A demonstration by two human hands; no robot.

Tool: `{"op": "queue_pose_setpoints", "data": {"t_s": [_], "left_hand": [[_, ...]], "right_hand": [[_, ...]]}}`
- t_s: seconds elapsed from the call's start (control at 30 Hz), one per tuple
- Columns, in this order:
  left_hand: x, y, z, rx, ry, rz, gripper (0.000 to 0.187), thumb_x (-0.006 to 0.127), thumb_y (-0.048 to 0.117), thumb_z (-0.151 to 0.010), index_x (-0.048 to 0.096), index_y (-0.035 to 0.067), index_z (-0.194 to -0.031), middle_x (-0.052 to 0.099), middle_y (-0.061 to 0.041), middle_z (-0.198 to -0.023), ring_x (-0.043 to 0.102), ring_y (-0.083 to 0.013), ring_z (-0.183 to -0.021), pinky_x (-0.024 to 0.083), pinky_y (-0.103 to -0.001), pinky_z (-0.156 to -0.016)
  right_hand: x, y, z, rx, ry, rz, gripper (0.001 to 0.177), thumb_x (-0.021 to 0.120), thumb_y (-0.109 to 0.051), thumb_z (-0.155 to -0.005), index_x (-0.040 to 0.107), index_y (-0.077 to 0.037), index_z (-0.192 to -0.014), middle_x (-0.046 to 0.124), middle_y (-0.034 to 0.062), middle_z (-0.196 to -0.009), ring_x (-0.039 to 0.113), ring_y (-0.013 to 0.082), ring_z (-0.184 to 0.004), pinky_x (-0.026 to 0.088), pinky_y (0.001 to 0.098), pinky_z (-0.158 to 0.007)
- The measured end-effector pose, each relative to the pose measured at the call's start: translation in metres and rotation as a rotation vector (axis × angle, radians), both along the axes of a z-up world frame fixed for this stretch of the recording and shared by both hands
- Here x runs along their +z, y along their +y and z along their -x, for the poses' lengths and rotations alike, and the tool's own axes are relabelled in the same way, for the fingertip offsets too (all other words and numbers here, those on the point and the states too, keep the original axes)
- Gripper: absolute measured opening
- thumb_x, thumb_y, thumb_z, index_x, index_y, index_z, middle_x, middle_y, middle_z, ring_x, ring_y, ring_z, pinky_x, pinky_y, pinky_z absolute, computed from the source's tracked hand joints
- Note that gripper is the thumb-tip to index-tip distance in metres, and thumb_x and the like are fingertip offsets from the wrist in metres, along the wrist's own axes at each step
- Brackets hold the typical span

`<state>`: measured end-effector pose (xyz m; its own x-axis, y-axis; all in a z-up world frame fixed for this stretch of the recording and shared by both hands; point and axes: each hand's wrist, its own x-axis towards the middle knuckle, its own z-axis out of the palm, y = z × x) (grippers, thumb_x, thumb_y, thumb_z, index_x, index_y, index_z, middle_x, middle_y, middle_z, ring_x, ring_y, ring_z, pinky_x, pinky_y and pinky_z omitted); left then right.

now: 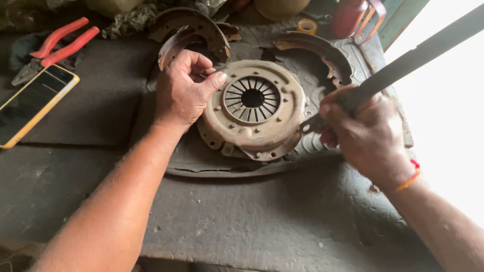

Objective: The person cleans and probes the holes and surfaces of a clutch pressure plate and brake shoes using a thin metal tool by hand on a workbench.

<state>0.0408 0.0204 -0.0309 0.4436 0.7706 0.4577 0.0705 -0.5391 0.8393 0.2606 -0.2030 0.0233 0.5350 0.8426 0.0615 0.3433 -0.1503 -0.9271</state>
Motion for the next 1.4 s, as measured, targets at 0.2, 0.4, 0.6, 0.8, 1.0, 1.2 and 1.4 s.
{"op": "queue_pose_setpoints", "data": {"t_s": [0.2, 0.4, 0.6, 0.8, 1.0, 1.2, 1.4], "left_hand": [[0.007, -0.002, 0.002, -0.004, -0.007, 0.021, 0.027, 0.083, 0.018, -0.085, 0.065, 0.006, -0.101, 0.071, 0.0, -0.09, 0.066, -0.0073, -0.082, 0.058, -0.025, -0.077], [0.008, 0.0, 0.002, 0.008, 0.002, 0.003, 0.024, 0.082, 0.015, -0.085, 0.065, 0.006, -0.1, 0.071, 0.0, -0.089, 0.066, -0.0075, -0.08, 0.058, -0.025, -0.076], [-0.003, 0.012, -0.001, -0.002, 0.004, -0.007, 0.023, 0.082, 0.014, -0.086, 0.066, 0.004, -0.099, 0.068, -0.001, -0.088, 0.062, -0.0095, -0.08, 0.055, -0.026, -0.075], [0.008, 0.026, -0.013, -0.032, 0.0, 0.334, 0.033, 0.085, 0.02, -0.079, 0.066, 0.005, -0.102, 0.07, -0.002, -0.091, 0.07, -0.0118, -0.082, 0.059, -0.027, -0.077], [0.003, 0.029, -0.027, -0.248, 0.029, 0.358, 0.037, 0.084, 0.013, -0.08, 0.071, 0.003, -0.113, 0.073, -0.001, -0.097, 0.068, -0.0101, -0.09, 0.058, -0.026, -0.085], [-0.003, 0.039, -0.033, -0.313, -0.069, 0.348, 0.021, 0.073, 0.004, -0.088, 0.072, 0.002, -0.109, 0.07, -0.001, -0.094, 0.065, -0.0077, -0.083, 0.058, -0.023, -0.078], [0.001, 0.032, -0.033, -0.318, -0.075, 0.366, 0.016, 0.068, 0.002, -0.089, 0.071, 0.003, -0.105, 0.071, 0.001, -0.092, 0.065, -0.0065, -0.08, 0.058, -0.022, -0.077]], "right_hand": [[0.012, 0.0, 0.003, -0.015, -0.025, 0.019, 0.015, 0.063, -0.013, -0.099, 0.071, -0.001, -0.096, 0.068, 0.0086, -0.07, 0.061, 0.0125, -0.053, 0.05, 0.0282, -0.048], [0.0, 0.008, 0.0, -0.03, 0.063, -0.031, 0.012, 0.066, -0.013, -0.095, 0.069, -0.001, -0.097, 0.07, 0.0068, -0.071, 0.064, 0.0118, -0.054, 0.053, 0.0269, -0.049], [-0.01, -0.005, 0.005, 0.004, 0.13, -0.106, 0.013, 0.067, -0.012, -0.094, 0.068, 0.001, -0.097, 0.068, 0.0053, -0.07, 0.062, 0.0119, -0.053, 0.051, 0.0281, -0.048], [-0.001, -0.003, 0.001, -0.046, -0.106, -0.036, 0.014, 0.064, -0.013, -0.096, 0.071, 0.0, -0.097, 0.068, 0.0071, -0.065, 0.065, 0.0119, -0.052, 0.052, 0.0269, -0.05], [-0.005, 0.001, 0.004, -0.05, 0.056, -0.118, 0.012, 0.065, -0.011, -0.096, 0.067, -0.001, -0.101, 0.067, 0.0054, -0.072, 0.064, 0.0119, -0.055, 0.053, 0.0267, -0.048], [-0.007, -0.009, 0.036, 0.036, 0.037, -0.119, 0.011, 0.067, -0.01, -0.091, 0.066, 0.0, -0.097, 0.068, 0.0042, -0.073, 0.066, 0.0114, -0.056, 0.056, 0.0262, -0.047], [0.002, -0.013, 0.051, -0.086, -0.18, 0.069, 0.011, 0.065, -0.01, -0.094, 0.07, -0.001, -0.096, 0.072, 0.0077, -0.069, 0.069, 0.0124, -0.054, 0.054, 0.0277, -0.049]]}}
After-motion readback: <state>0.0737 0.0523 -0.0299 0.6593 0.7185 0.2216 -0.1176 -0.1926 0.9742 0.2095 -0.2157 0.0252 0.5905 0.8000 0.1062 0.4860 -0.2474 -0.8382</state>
